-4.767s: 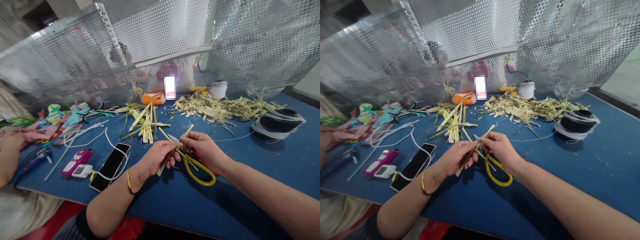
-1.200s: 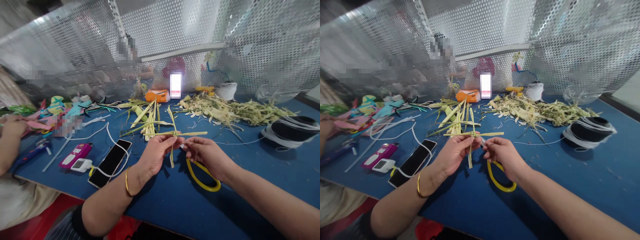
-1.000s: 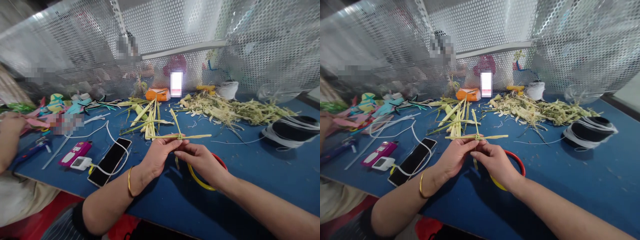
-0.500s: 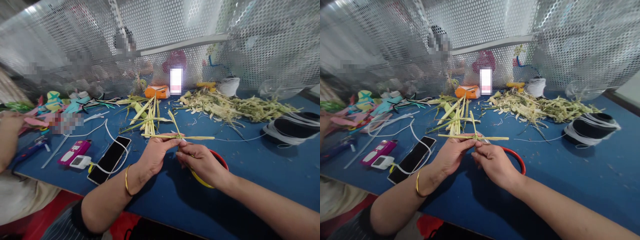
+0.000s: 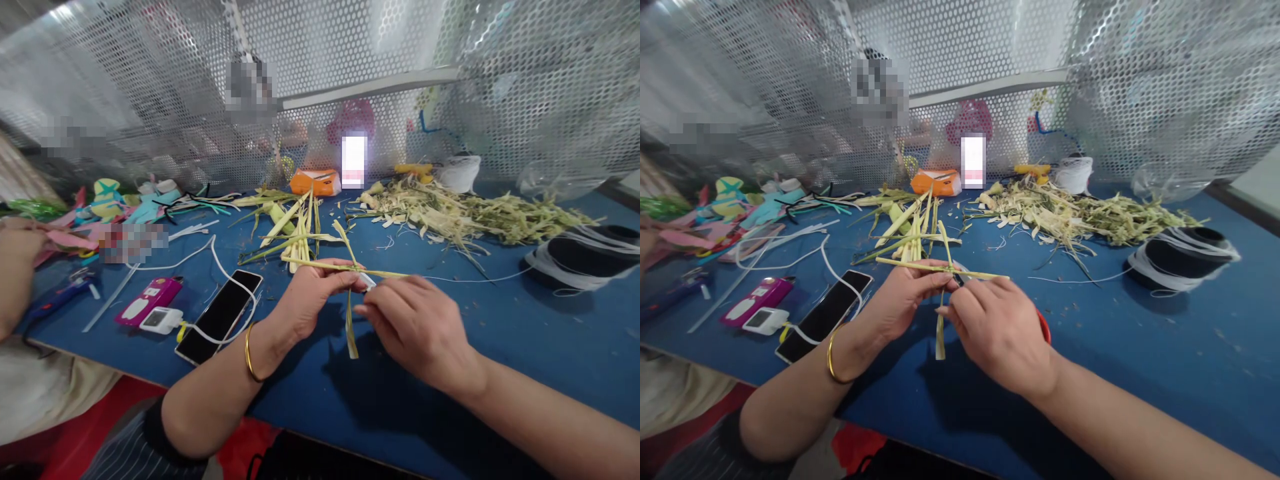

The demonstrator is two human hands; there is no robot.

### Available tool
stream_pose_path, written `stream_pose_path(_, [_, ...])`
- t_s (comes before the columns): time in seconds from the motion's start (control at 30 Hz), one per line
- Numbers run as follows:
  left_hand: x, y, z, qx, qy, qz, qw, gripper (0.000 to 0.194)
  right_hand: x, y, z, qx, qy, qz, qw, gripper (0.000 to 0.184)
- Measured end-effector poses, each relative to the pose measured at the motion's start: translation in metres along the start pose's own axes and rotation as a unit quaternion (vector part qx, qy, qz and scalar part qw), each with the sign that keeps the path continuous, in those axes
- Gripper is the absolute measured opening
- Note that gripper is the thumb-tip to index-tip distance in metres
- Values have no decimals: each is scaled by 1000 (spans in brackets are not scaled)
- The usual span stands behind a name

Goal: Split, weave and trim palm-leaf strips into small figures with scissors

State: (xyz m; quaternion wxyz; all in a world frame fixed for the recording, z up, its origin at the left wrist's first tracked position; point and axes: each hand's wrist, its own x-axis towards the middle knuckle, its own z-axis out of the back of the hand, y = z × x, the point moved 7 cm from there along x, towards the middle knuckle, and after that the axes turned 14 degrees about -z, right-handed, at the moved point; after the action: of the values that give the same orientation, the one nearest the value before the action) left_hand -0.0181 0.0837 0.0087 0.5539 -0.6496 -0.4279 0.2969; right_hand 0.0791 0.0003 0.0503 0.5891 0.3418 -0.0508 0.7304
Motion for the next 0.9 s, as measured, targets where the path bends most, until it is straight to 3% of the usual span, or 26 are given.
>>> stream_pose_path(0.1, [0,2,-1,-15,4,19,1000,14,7,-10,9,-67,-46,-17,997,19])
stream_pose_path(0.3, [-2,9,-2,35,21,38,998,23,8,-26,-19,55,86,-90,991,25])
stream_pose_path(0.5, [-1,7,-3,101,41,22,994,26,8,-30,-21,137,124,-145,972,33])
stream_pose_path(0.9, [1,10,1,78,37,38,996,25,7,-26,-22,201,161,-184,949,33])
